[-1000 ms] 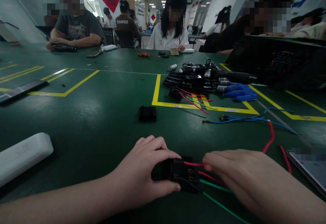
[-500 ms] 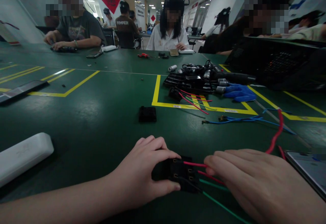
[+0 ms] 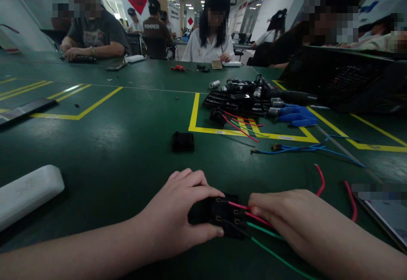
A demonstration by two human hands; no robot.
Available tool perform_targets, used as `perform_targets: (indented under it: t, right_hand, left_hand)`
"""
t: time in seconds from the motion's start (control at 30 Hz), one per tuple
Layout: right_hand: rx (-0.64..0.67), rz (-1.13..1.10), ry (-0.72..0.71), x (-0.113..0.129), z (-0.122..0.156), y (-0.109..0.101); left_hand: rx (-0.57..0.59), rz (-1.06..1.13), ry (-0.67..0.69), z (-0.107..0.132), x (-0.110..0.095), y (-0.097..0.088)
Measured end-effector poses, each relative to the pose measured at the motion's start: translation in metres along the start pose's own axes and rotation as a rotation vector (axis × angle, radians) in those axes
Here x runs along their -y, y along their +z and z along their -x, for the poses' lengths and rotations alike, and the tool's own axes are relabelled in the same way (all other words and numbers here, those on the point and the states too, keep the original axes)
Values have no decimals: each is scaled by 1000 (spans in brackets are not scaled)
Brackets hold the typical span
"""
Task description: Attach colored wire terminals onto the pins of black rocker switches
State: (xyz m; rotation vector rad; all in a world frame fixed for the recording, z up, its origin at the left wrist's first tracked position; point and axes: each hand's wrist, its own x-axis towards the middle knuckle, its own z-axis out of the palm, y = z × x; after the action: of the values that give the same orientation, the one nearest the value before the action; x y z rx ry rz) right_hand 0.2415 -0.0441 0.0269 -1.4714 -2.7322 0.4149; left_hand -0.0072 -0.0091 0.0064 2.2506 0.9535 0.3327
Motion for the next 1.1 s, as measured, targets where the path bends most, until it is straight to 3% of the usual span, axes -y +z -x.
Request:
perform_targets:
  t: [0.17,0.27,0.47,0.7,0.87,0.97,1.1]
  right_hand:
    - [-385,233,-199,7,2,-10]
    - [-491,335,-278,12,5,-15]
    - [-448,322,-257,10,6,-15]
    - [-114,92,-88,-2,5,1]
    - [-22,26,-20,-2,4,2]
    - [-89,-16,-43,0,1,-1]
    - [-332,-50,-101,3,3,-6]
  left_hand:
    - [0,-8,-4,0,0,1]
    - [3,1,-1,0,0,0]
    - [10,2,-10,0,-2,-2]
    - [16,6,-10,0,-3,-3]
    - [24,10,-20,0,-4,-4]
    - [23,2,-17,0,-3,-3]
    - [23,-9,-22,0,-3,-3]
